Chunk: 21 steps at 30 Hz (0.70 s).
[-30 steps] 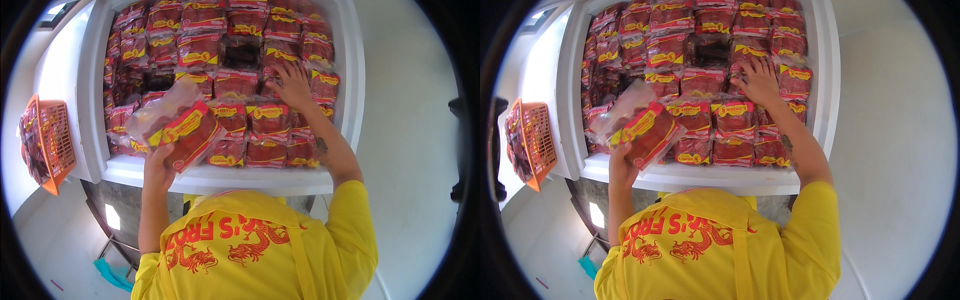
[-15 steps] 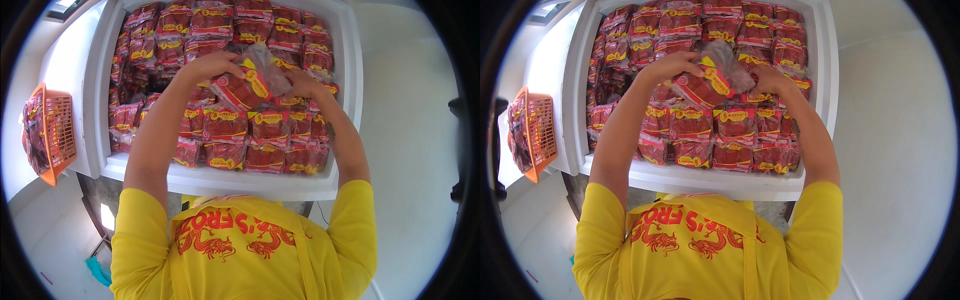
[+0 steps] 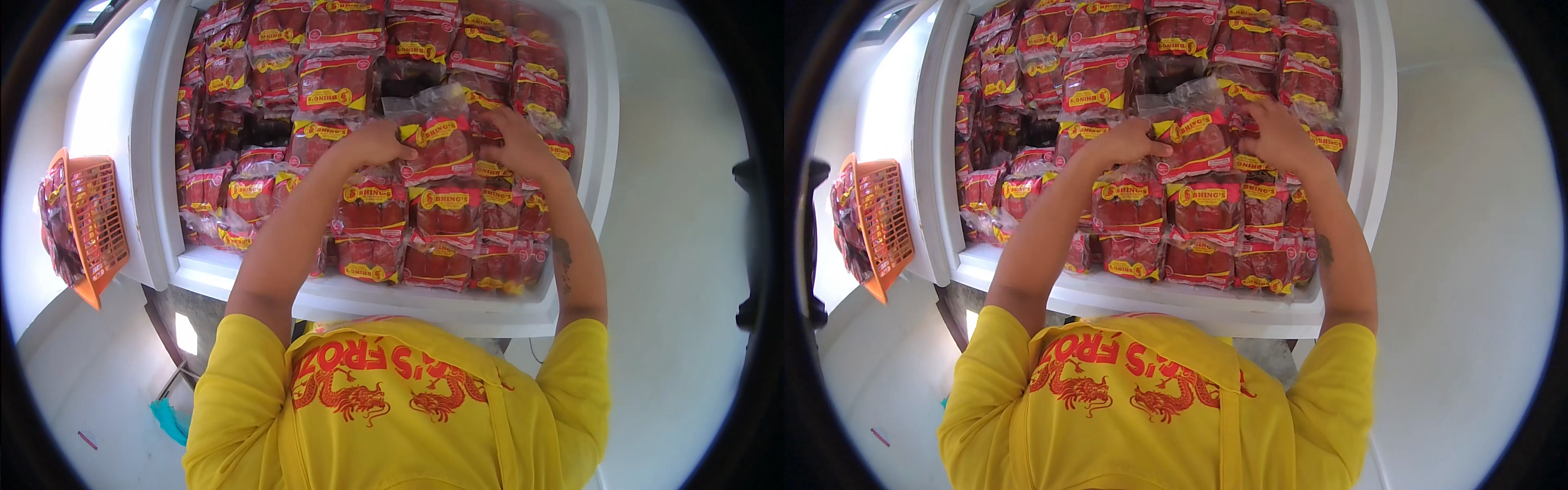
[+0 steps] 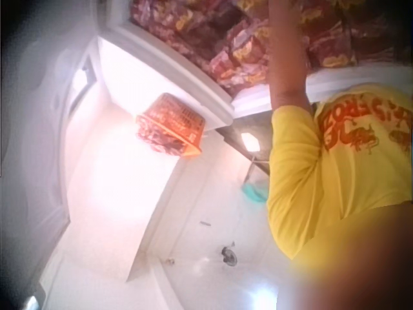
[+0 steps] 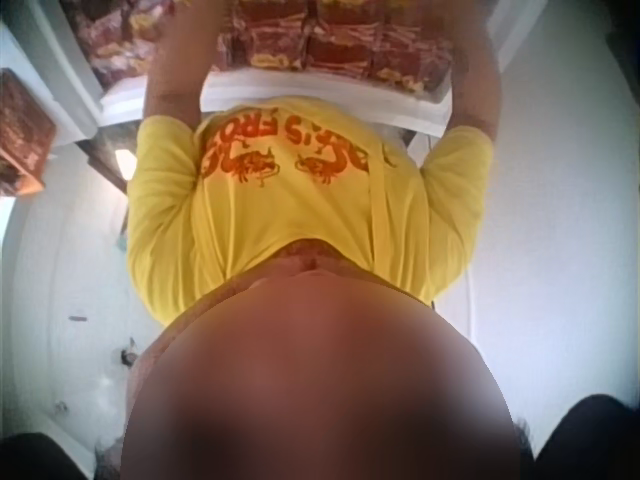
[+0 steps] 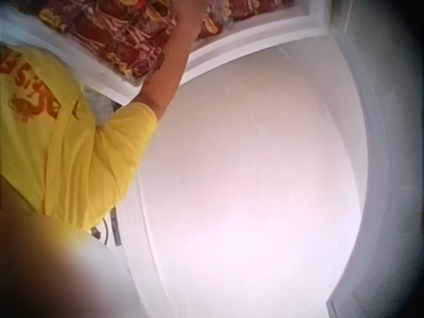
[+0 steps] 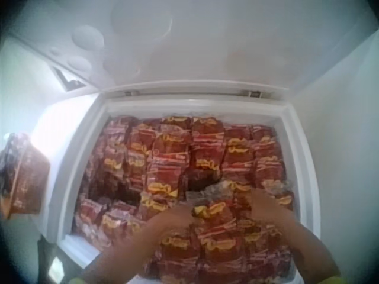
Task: The person repeatedly picks up vacuum-sealed packages of frozen meat from a chest freezer and places them into an orange basket. They continue this cycle, occasionally rearranging the packages in the freezer to access more items.
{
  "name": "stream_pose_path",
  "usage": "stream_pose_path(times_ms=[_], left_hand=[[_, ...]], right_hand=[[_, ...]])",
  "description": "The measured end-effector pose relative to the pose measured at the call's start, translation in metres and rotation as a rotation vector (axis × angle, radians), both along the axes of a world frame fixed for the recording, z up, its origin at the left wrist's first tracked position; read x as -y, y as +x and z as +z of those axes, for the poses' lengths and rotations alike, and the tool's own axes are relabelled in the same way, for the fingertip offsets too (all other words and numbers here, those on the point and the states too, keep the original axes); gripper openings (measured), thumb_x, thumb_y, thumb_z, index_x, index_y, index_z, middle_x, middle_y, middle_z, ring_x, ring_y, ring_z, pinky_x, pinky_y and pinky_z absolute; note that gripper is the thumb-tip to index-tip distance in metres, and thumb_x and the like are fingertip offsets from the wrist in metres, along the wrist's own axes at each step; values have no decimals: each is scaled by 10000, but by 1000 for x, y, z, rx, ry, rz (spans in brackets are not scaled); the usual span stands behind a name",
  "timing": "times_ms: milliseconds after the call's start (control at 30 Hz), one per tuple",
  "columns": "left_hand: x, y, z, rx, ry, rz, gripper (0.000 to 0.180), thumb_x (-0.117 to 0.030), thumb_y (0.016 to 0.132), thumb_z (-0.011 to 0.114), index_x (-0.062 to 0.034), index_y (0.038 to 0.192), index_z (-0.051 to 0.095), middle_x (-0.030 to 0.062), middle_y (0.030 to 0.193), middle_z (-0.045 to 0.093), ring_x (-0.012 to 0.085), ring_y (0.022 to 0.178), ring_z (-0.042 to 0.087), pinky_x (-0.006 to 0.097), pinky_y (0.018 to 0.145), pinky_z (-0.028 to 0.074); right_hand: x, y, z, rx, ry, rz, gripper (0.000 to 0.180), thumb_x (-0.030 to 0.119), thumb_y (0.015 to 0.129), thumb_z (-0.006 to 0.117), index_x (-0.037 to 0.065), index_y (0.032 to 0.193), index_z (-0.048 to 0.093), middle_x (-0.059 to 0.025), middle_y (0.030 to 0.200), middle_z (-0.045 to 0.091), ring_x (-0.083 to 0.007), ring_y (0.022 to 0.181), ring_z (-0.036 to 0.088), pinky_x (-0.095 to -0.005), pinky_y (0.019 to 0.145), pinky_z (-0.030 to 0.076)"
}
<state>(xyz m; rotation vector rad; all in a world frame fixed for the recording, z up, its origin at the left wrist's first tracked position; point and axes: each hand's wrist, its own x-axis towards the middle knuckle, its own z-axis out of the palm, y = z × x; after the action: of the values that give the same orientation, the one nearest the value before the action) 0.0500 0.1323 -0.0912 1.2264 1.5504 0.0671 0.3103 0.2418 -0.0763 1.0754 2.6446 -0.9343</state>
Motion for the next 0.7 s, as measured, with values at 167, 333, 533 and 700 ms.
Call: stream_pose_path(times_ms=[167,333,533,700], left_hand=[[-16,-1,21,-4,-101,-93,829,-324,768,749,6,1427,369,225,1172,625,333,1113,594,393,931,445],[14,10,10,-261,303,237,876,-431,792,701,-58,1476,300,244,1414,422,381,1271,453,411,1048,378],[34,20,-14,-448,307,-81,743,-536,900,526,-156,1494,293,186,1496,341,344,1398,300,539,1111,267],[43,22,-9,-532,373,-61,724,-573,925,464,-158,1494,295,171,1515,319,348,1399,302,555,1110,262]], right_hand=[[28,-44,-21,-398,89,-69,562,437,830,666,85,1251,545,-150,1236,561,-333,1183,520,-444,1029,378],[62,-55,-34,-196,179,-28,624,531,872,587,30,1238,525,-171,1214,573,-310,1193,522,-492,1082,295],[71,-52,-36,-1,421,13,740,630,886,482,37,1330,470,-171,1323,527,-333,1363,365,-588,1136,144],[70,-49,-38,90,281,-4,785,636,884,487,33,1384,436,-164,1448,420,-327,1435,238,-563,1152,121]])
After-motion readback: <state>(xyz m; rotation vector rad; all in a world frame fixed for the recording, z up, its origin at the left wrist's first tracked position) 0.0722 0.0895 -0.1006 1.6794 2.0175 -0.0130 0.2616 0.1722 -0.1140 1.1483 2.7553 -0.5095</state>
